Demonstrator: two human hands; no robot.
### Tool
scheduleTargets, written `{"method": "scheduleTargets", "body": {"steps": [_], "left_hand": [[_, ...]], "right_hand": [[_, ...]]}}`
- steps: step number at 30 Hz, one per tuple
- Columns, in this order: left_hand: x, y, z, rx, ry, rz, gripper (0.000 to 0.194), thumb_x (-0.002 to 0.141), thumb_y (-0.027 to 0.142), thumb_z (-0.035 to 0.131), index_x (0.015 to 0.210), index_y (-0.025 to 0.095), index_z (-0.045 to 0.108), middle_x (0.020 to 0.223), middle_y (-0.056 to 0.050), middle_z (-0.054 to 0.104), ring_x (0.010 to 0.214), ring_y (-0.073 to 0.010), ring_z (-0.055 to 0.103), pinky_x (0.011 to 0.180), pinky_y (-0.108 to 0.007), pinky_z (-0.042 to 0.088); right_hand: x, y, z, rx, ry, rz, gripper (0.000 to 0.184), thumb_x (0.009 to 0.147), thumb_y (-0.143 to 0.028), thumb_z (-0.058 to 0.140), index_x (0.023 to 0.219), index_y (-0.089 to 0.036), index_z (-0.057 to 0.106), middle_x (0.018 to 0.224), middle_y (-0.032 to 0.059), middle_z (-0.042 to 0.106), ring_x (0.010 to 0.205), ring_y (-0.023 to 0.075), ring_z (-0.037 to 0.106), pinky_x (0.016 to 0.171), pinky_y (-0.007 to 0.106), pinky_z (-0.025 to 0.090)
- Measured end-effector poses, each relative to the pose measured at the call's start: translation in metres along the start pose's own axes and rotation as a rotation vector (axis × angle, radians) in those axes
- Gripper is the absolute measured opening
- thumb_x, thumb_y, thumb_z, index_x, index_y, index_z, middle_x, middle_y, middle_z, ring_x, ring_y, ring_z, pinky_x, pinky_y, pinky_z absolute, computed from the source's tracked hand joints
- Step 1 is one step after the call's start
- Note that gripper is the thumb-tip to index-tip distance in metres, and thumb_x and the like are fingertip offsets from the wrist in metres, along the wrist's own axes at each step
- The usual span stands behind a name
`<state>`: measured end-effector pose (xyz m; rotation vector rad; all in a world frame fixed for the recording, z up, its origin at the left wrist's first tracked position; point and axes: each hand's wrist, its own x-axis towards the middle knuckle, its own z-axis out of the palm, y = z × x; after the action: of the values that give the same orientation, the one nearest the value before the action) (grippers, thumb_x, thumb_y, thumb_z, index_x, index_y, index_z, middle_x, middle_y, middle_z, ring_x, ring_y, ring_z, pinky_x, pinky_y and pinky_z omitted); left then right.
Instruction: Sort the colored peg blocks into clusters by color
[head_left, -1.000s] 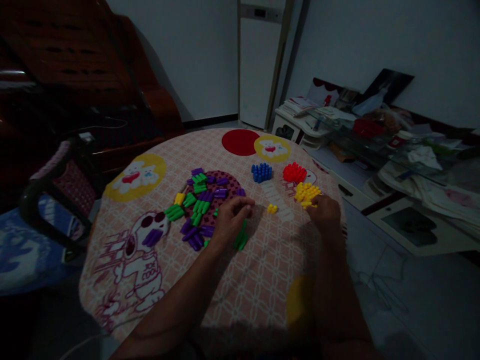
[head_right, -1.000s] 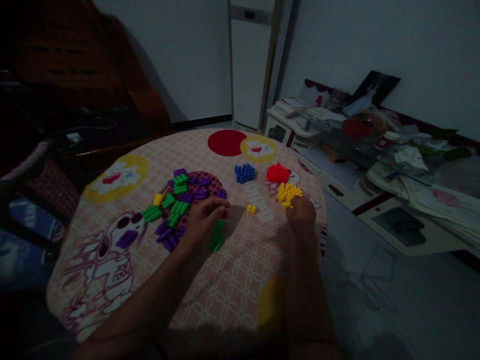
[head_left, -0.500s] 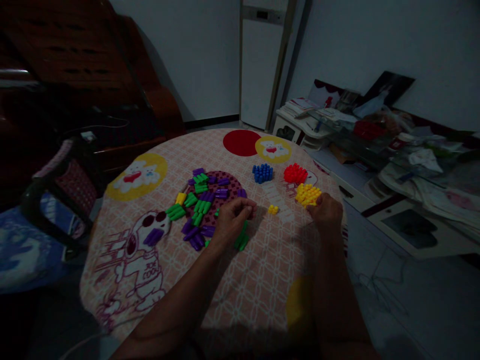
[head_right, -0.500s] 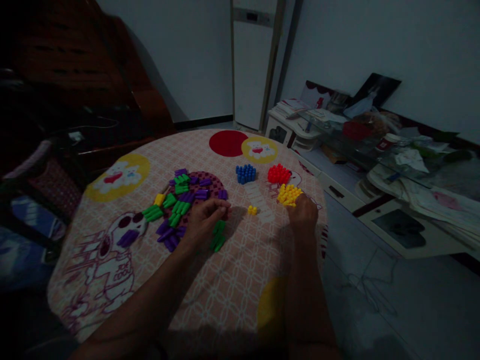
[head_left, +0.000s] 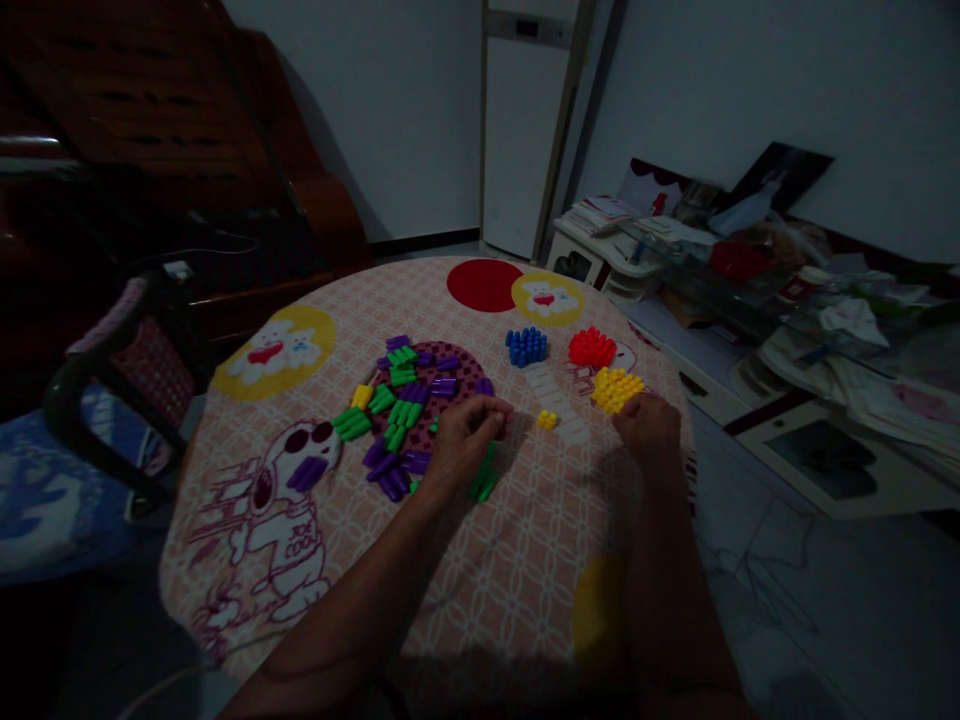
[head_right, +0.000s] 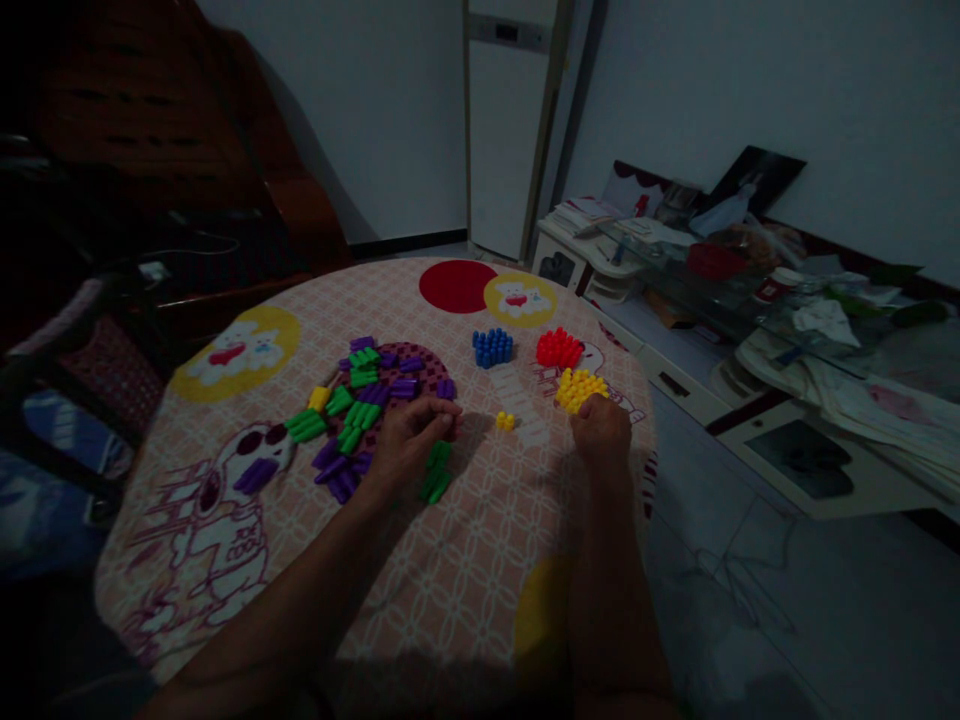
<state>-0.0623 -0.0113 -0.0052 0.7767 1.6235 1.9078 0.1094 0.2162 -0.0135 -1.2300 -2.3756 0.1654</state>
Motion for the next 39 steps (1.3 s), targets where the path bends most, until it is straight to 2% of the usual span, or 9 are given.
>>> {"method": "scheduleTargets", "body": {"steps": [3,6,8,15,20,25,30,35,39], "left_hand": [[0.000,0.000,0.000,0.012,-0.001,-0.001,0.020,0.077,0.033,0.069,0.085,0.015,0.070,0.074,-0.004,0.070,0.064,-0.0142,0.063,0.063,-0.026,0.050],[0.000,-0.001,0.000,0.011,-0.003,0.003,0.020,0.077,0.033,0.069,0.086,0.015,0.071,0.074,-0.004,0.069,0.064,-0.0138,0.063,0.063,-0.025,0.050],[0.000,-0.002,0.000,0.004,0.000,-0.004,0.021,0.077,0.034,0.069,0.087,0.015,0.071,0.075,-0.003,0.069,0.065,-0.0137,0.063,0.064,-0.025,0.050],[0.000,-0.003,-0.002,0.028,-0.007,-0.002,0.018,0.078,0.032,0.068,0.086,0.015,0.071,0.074,-0.003,0.069,0.065,-0.0137,0.062,0.063,-0.025,0.049],[0.000,-0.004,-0.003,0.021,-0.007,-0.004,0.019,0.078,0.032,0.068,0.087,0.015,0.071,0.076,-0.004,0.070,0.065,-0.0138,0.063,0.064,-0.025,0.050],[0.001,-0.004,-0.004,0.013,-0.004,-0.014,0.019,0.078,0.032,0.069,0.087,0.015,0.071,0.076,-0.004,0.070,0.065,-0.0137,0.063,0.064,-0.025,0.051],[0.001,-0.005,-0.004,0.006,-0.008,-0.008,0.019,0.078,0.032,0.069,0.087,0.015,0.072,0.077,-0.004,0.070,0.065,-0.0134,0.063,0.064,-0.025,0.051],[0.000,-0.007,-0.005,0.020,-0.010,-0.008,0.018,0.079,0.032,0.069,0.087,0.016,0.072,0.077,-0.004,0.070,0.066,-0.0144,0.063,0.065,-0.026,0.051],[0.001,-0.007,-0.005,0.022,-0.013,0.012,0.017,0.080,0.031,0.068,0.087,0.016,0.071,0.077,-0.003,0.070,0.065,-0.0137,0.063,0.064,-0.025,0.050]], "right_hand": [[-0.010,-0.028,0.001,0.130,-0.147,-0.114,0.015,0.082,-0.028,0.062,0.070,-0.020,0.065,0.071,0.0074,0.068,0.070,0.0201,0.063,0.068,0.030,0.043],[-0.022,-0.056,0.008,0.297,-0.316,-0.248,0.019,0.089,-0.032,0.061,0.097,-0.019,0.072,0.081,0.0069,0.074,0.075,0.0201,0.067,0.072,0.029,0.046],[-0.028,-0.067,0.014,0.316,-0.354,-0.295,0.028,0.089,-0.033,0.063,0.113,-0.020,0.070,0.087,0.0072,0.075,0.077,0.0205,0.068,0.073,0.029,0.047],[-0.026,-0.064,0.021,0.314,-0.427,-0.356,0.017,0.089,-0.029,0.059,0.094,-0.020,0.073,0.084,0.0050,0.073,0.075,0.0179,0.065,0.069,0.026,0.043],[-0.024,-0.062,0.019,0.381,-0.415,-0.299,0.019,0.087,-0.030,0.060,0.095,-0.018,0.074,0.080,0.0045,0.073,0.072,0.0174,0.064,0.067,0.026,0.043],[-0.024,-0.062,0.020,0.443,-0.349,-0.258,0.017,0.084,-0.031,0.063,0.081,-0.019,0.074,0.080,0.0061,0.075,0.075,0.0194,0.069,0.071,0.028,0.047],[-0.006,-0.047,0.017,0.551,-0.240,-0.053,0.020,0.082,-0.033,0.062,0.083,-0.018,0.075,0.072,0.0061,0.075,0.064,0.0200,0.069,0.060,0.028,0.049],[0.027,-0.036,0.001,0.212,0.027,-0.047,0.022,0.083,-0.035,0.063,0.085,-0.019,0.078,0.085,0.0097,0.078,0.075,0.0225,0.070,0.069,0.031,0.048],[0.038,-0.037,0.001,-0.027,0.020,-0.027,0.022,0.086,-0.037,0.064,0.089,-0.020,0.079,0.089,0.0112,0.078,0.079,0.0236,0.069,0.069,0.031,0.046]]}}
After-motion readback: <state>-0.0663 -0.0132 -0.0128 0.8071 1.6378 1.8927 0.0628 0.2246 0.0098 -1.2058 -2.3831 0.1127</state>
